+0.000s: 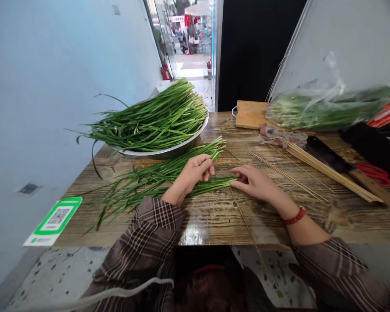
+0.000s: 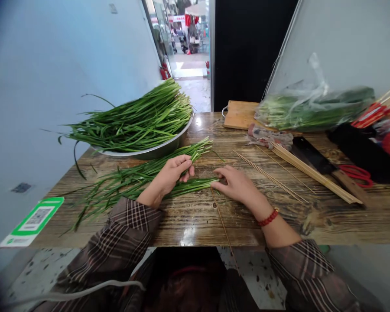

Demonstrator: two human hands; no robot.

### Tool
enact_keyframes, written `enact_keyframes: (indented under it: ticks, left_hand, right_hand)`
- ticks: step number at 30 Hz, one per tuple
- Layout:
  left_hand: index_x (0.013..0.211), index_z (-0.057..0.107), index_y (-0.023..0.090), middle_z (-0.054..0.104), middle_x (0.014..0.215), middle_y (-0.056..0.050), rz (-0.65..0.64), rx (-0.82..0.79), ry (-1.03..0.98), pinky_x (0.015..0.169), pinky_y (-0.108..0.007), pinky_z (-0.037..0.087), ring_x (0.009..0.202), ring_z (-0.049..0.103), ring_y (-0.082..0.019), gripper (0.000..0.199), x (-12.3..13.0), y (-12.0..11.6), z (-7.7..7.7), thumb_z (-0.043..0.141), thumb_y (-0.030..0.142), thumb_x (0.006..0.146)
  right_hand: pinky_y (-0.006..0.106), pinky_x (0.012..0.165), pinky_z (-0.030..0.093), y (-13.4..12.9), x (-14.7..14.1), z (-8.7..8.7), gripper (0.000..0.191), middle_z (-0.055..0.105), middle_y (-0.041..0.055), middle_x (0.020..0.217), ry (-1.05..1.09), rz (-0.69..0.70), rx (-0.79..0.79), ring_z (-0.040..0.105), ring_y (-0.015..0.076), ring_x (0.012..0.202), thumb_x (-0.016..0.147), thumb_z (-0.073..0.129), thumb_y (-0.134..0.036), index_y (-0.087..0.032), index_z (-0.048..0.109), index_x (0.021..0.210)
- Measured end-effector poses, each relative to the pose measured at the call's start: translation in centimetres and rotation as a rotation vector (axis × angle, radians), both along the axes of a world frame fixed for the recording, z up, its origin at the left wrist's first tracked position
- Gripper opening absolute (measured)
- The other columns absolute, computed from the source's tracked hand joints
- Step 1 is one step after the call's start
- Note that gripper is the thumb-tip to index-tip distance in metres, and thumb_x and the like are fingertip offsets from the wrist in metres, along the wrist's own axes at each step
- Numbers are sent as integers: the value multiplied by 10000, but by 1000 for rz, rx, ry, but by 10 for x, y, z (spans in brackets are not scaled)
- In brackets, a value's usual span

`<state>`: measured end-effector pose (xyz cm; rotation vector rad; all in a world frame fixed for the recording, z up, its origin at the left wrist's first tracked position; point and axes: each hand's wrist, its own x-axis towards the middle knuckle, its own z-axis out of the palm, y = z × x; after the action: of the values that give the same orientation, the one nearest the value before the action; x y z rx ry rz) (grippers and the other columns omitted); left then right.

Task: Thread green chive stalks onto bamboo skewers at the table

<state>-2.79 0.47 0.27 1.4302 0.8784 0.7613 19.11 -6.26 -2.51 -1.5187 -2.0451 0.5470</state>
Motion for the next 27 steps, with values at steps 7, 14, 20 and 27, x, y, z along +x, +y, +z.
enact_keyframes:
  ticks: [7, 14, 20, 27]
  left_hand:
    - [782, 509, 148, 616, 633, 13, -7, 11, -56, 384, -138, 275, 412, 476, -32, 193, -4, 2, 1, 543, 326, 850]
    - [781, 590, 131, 594, 685, 3, 130, 155, -40, 453, -154, 371, 509, 521, -53, 165, -10, 12, 0, 561, 290, 808]
    - [713, 567, 131, 582, 623, 2, 186, 108, -47, 419, -140, 286, 458, 448, -36, 180, -14, 14, 1, 560, 281, 812]
    - [713, 561, 132, 597, 655, -1, 60, -45, -53, 412, -155, 276, 471, 468, -39, 221, -8, 9, 0, 618, 328, 797]
  right_hand:
    - [358, 789, 462, -12, -17, -6, 285, 582, 84, 955, -140, -3, 30, 562, 222, 890, 809, 620, -311, -176, 618, 1061]
    - [292, 627, 467, 0, -27, 3, 311, 580, -2, 791, 368, -71, -224, 571, 147, 684, 701, 617, -211, -197, 523, 997]
    - [214, 489, 446, 10, -42, 24, 571, 604, -27, 736, 888, -86, -458, 585, 110, 606, 653, 748, -289, -193, 531, 1172]
    - [179, 384, 371, 10, -48, 12, 353, 542, -63, 509, 904, -126, -373, 457, 58, 399, 720, 728, -379, -161, 668, 992]
